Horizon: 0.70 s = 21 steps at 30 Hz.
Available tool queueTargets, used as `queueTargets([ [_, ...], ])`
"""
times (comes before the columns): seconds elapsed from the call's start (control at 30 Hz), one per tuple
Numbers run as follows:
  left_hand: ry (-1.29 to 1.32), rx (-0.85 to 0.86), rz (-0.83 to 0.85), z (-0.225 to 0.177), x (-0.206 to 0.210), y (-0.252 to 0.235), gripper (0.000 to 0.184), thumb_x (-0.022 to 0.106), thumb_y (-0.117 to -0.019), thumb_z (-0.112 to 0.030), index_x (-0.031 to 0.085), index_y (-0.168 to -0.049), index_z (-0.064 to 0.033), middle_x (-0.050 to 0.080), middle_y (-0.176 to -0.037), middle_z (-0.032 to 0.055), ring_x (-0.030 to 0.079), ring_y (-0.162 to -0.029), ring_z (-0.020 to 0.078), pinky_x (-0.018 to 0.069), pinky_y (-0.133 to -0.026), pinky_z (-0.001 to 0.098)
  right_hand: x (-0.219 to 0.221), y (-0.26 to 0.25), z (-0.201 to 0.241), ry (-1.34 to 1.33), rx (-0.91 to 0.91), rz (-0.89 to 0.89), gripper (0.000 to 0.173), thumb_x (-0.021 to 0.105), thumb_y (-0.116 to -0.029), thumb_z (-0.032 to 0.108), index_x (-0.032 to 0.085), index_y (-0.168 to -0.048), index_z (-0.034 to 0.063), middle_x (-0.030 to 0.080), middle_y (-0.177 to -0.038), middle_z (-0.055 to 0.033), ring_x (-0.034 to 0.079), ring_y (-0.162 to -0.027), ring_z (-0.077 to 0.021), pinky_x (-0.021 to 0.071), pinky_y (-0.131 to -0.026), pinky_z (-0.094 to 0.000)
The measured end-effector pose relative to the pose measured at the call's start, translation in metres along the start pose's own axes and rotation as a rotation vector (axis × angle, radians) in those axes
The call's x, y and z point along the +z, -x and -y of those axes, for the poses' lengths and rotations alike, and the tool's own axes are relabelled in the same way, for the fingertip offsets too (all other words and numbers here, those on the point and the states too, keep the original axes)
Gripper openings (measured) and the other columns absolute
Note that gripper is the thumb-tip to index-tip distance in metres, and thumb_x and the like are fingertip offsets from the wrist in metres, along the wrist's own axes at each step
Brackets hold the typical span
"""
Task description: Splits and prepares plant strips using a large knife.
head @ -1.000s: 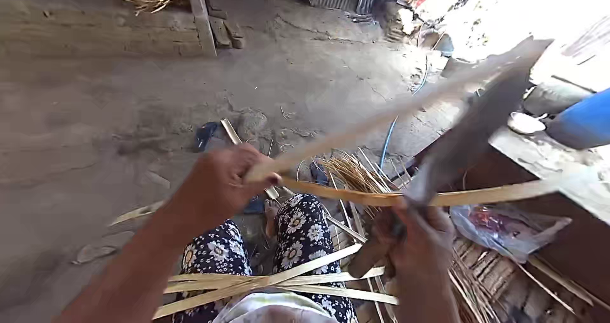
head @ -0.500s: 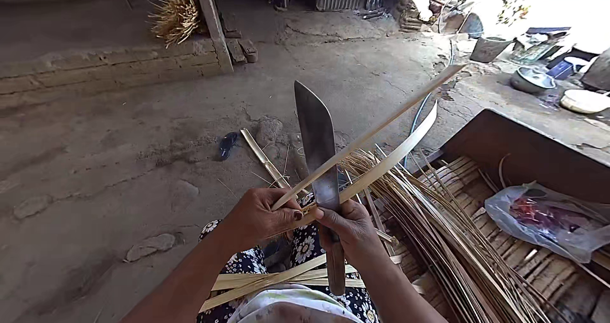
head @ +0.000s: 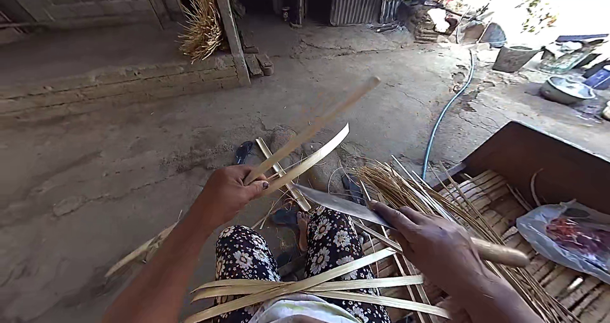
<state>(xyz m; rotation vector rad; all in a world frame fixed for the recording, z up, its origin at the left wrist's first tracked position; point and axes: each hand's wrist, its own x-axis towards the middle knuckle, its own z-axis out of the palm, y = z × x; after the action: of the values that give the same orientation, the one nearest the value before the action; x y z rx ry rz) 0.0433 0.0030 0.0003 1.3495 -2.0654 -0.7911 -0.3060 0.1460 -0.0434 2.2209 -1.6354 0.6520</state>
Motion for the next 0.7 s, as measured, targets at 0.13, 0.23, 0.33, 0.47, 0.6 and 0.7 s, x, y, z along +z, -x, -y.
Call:
queueTargets([
  [0.13, -0.157, 0.071, 0.046, -0.006, 0.012, 0.004, 0.016, 0.071, -0.0936, -0.029, 0.075, -0.094, -0.0133, 0.067, -0.081, -0.0017, 0.060, -0.070, 0.0090, 0.0510, -0.067, 0.0362, -0.012, -0.019, 0.002, 0.124, -0.086, 0.118, 0.047, 0.063, -0.0860, 0.001, 0.072, -0.128, 0.0198, 0.068, -0.075, -0.0137, 0.066, -0.056, -0.0353, 0.0507, -0.045, -0.0498],
  [0.23, -0.260, 0.131, 0.045, -0.010, 0.022, 0.011, 0.020, 0.070, -0.0934, -0.028, 0.074, -0.093, -0.0088, 0.069, -0.083, 0.0048, 0.063, -0.073, 0.0186, 0.0519, -0.067, 0.0454, -0.014, -0.029, 0.004, 0.141, -0.133, 0.192, 0.050, 0.067, -0.0858, -0.001, 0.071, -0.130, 0.0221, 0.067, -0.076, -0.0134, 0.067, -0.057, -0.0346, 0.0519, -0.047, -0.0487],
  [0.33, -0.349, 0.191, 0.030, -0.009, 0.034, 0.017, 0.021, 0.071, -0.0919, -0.025, 0.073, -0.092, -0.0044, 0.070, -0.085, 0.0108, 0.067, -0.073, 0.0269, 0.0529, -0.066, 0.0522, -0.021, -0.046, 0.010, 0.165, -0.091, 0.396, 0.047, 0.063, -0.0927, 0.000, 0.068, -0.133, 0.0224, 0.068, -0.082, -0.0156, 0.067, -0.062, -0.0365, 0.0526, -0.050, -0.0501],
  [0.47, -0.408, 0.315, -0.005, -0.011, 0.045, 0.032, 0.018, 0.074, -0.0881, -0.021, 0.073, -0.091, -0.0028, 0.071, -0.083, 0.0120, 0.069, -0.070, 0.0295, 0.0549, -0.061, 0.0526, -0.019, -0.090, 0.021, 0.233, 0.347, 0.957, 0.033, 0.043, -0.1046, 0.000, 0.057, -0.134, 0.0056, 0.067, -0.113, -0.0260, 0.068, -0.102, -0.0473, 0.0550, -0.078, -0.0602],
  [0.6, -0.378, 0.369, -0.057, 0.000, 0.034, 0.049, 0.020, 0.069, -0.0869, -0.027, 0.072, -0.084, -0.0072, 0.067, -0.076, 0.0053, 0.064, -0.062, 0.0211, 0.0533, -0.054, 0.0451, 0.020, -0.091, -0.032, 0.267, 0.619, 0.954, 0.030, 0.043, -0.1052, 0.003, 0.063, -0.127, -0.0012, 0.066, -0.121, -0.0284, 0.065, -0.112, -0.0486, 0.0524, -0.085, -0.0646],
  [0.7, -0.288, 0.254, -0.079, 0.019, 0.012, 0.057, 0.028, 0.064, -0.0891, -0.038, 0.073, -0.088, -0.0117, 0.068, -0.079, 0.0004, 0.063, -0.066, 0.0135, 0.0540, -0.058, 0.0401, 0.026, -0.079, -0.083, 0.246, 0.825, 0.888, 0.024, 0.050, -0.1031, 0.007, 0.069, -0.112, -0.0027, 0.068, -0.120, -0.0258, 0.065, -0.115, -0.0450, 0.0520, -0.088, -0.0652],
])
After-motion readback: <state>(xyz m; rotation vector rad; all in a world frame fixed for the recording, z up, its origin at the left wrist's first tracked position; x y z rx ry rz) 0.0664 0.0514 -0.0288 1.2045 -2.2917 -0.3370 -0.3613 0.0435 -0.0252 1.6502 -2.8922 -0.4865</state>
